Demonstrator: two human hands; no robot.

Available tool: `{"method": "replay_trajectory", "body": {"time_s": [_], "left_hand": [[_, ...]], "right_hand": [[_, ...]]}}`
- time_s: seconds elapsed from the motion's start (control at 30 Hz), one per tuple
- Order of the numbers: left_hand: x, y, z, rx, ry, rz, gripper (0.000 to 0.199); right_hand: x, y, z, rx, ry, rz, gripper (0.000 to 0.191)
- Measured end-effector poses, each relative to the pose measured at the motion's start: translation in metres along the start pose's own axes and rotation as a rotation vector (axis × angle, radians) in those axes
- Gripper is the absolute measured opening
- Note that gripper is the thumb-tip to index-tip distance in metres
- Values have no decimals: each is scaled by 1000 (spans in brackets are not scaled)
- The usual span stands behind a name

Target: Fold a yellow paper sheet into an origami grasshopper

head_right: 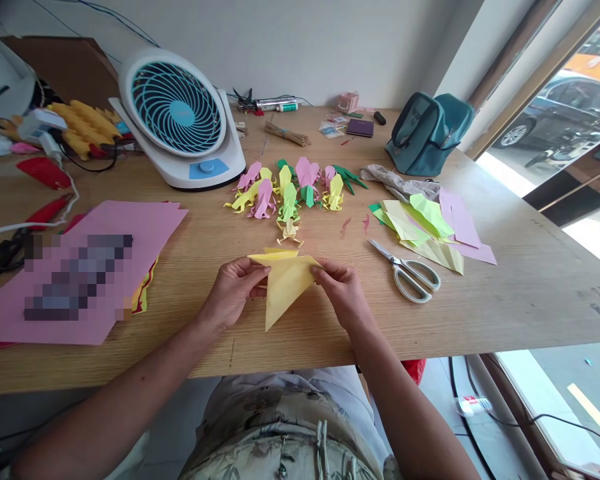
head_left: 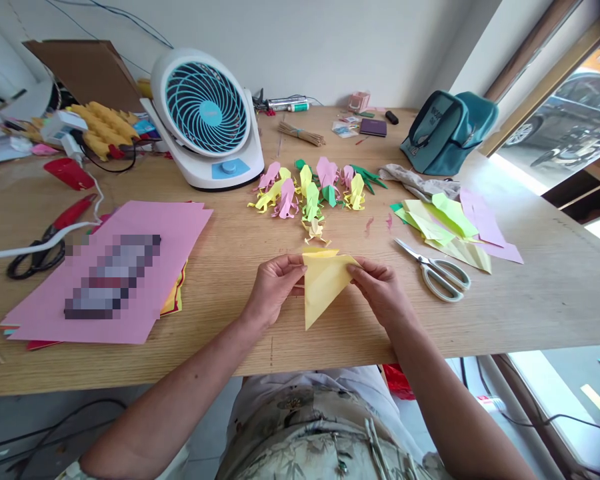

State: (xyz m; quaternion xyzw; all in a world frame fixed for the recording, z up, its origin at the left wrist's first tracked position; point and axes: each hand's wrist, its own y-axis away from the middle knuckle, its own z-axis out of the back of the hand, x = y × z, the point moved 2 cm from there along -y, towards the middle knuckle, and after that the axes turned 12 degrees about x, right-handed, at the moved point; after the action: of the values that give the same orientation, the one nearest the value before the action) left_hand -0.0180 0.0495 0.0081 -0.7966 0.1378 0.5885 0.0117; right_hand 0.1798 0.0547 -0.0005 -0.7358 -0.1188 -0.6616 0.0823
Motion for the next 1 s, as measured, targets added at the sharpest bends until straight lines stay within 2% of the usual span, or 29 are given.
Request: {"method": "replay_trajectory", "body": {"time_s": [0.27,0.53,0.67,1.0], "left_hand": [[-4,1,0,-57,-46,-39,28],[-7,-1,0,-122,-25,-118,16],[-4,-3,1,-90,-22,-111,17],[-8,0,4,-101,-177,-188,11]], "right_hand": [[3,1,-2,50,-18,-20,31],[-1,0,-1,-59,-43,21,28],[-1,1,-1,-61,-129,3,26],[5,0,-2,-155,-158,-13,27]]}}
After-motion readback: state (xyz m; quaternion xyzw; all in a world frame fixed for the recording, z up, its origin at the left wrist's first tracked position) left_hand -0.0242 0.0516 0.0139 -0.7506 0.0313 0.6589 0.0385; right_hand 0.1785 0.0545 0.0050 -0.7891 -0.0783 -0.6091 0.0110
